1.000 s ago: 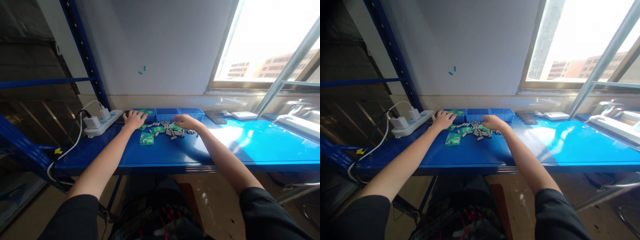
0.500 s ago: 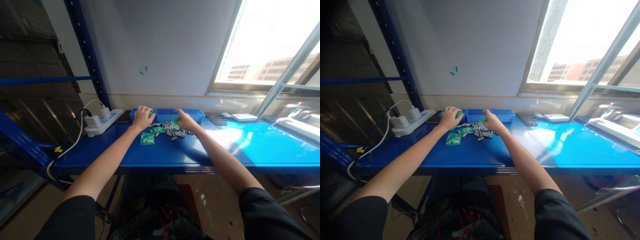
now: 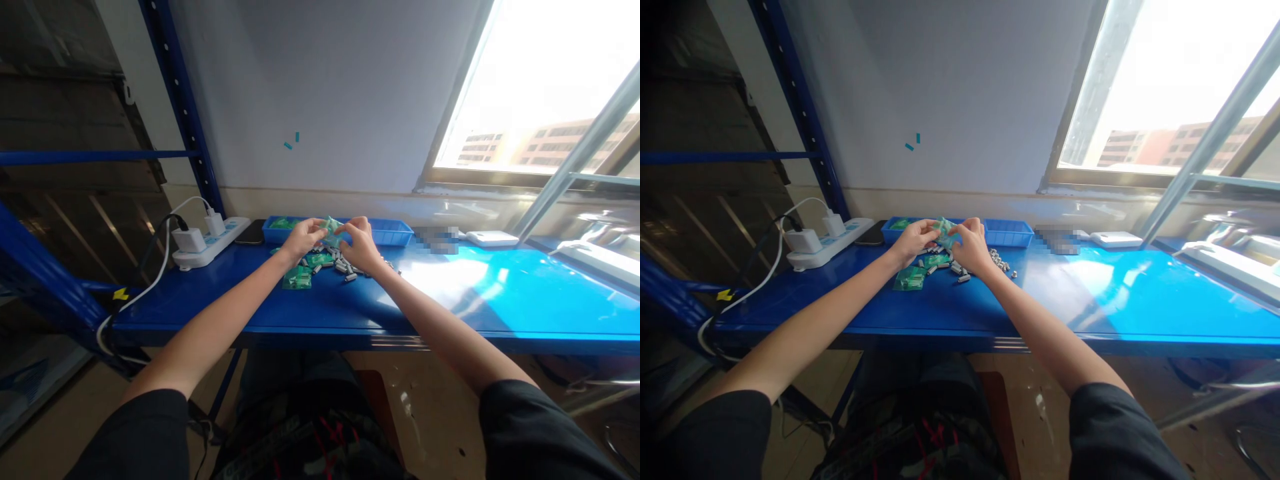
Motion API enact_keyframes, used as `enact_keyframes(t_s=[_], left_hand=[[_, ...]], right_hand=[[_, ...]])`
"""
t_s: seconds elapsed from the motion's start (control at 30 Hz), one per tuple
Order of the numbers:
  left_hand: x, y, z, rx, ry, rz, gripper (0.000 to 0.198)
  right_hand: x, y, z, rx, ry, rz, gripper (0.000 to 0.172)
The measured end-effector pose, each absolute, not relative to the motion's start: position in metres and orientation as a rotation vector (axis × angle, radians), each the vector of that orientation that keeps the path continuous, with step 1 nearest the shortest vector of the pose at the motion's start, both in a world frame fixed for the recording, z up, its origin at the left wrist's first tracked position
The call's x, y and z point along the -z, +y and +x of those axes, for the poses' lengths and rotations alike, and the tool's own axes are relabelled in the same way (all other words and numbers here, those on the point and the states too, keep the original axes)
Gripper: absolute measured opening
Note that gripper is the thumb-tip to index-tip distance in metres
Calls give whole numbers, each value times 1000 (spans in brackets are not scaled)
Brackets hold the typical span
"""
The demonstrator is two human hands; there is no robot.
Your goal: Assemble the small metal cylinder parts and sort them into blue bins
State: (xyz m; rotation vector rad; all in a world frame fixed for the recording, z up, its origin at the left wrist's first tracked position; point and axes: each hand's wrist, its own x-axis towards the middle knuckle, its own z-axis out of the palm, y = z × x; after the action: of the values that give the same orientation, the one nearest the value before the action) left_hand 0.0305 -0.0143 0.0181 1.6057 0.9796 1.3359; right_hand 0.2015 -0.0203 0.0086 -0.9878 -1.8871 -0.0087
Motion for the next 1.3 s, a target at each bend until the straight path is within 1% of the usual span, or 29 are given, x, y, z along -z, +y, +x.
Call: enact_keyframes(t_s=[0.03,0.07,0.17,0.2,0.27,0.37,0.43,0.53,0.57,0.6,0.63,0.73,0.8,0.83,0.87,0.97,1.0,1.07,1.13,1.17,1.27,1.3], left_hand=[[-18,-13,29,-1380,991,1646,30],[-18,-12,28,-1408,995,1721,27],[-19,-12,26,-1375,996,2114,15],[-18,-12,25,-1329,993,2272,14],[-17,-13,24,-1221,990,2559,18],[-13,-12,24,-1135,1077,2742,18],[-12,-10,24,-1145,1222,2598,20],[-13,-7,23,-1156,1311,2051,50],[-14,-6,23,-1142,1279,1862,58],[-16,-6,23,-1142,1233,1710,62],[-17,-6,23,-1158,1188,1609,60],[-19,-7,23,-1256,1126,1540,37],[-19,-9,24,-1312,1116,1585,28],[-19,-9,25,-1331,1103,1642,28],[-19,-10,25,-1354,1089,1729,27],[-17,-14,27,-1378,1046,2112,18],[-16,-15,27,-1355,1040,2227,16],[-14,-17,29,-1291,1061,2379,23],[-13,-17,30,-1242,1123,2423,29],[-12,-17,31,-1242,1171,2399,30],[-14,-13,30,-1279,1297,2157,18],[-15,-11,30,-1273,1315,2030,27]], right_hand=[[-10,-19,202,-106,-1846,-1040,17],[-11,-17,203,-260,-1800,-1079,14],[-15,-15,206,-770,-1563,-1119,41],[-15,-14,206,-878,-1485,-1110,43],[-14,-13,206,-967,-1399,-1091,35],[-11,-10,205,-871,-1443,-1065,20],[-8,-10,204,-719,-1526,-1030,15],[-7,-13,202,-502,-1686,-923,12],[-8,-15,201,-451,-1729,-886,12],[-8,-17,200,-405,-1763,-857,13],[-9,-19,199,-366,-1787,-840,14],[-10,-22,198,-311,-1800,-897,18],[-11,-21,200,-342,-1770,-999,16],[-12,-21,201,-404,-1755,-1043,17],[-13,-20,202,-506,-1733,-1074,21],[-16,-19,204,-913,-1575,-1076,40],[-16,-19,204,-1006,-1516,-1055,42],[-17,-19,204,-1059,-1455,-1017,36],[-16,-19,204,-969,-1499,-1001,29],[-15,-19,204,-889,-1541,-1006,26],[-11,-17,204,-533,-1723,-1012,24],[-9,-17,204,-410,-1788,-993,24]])
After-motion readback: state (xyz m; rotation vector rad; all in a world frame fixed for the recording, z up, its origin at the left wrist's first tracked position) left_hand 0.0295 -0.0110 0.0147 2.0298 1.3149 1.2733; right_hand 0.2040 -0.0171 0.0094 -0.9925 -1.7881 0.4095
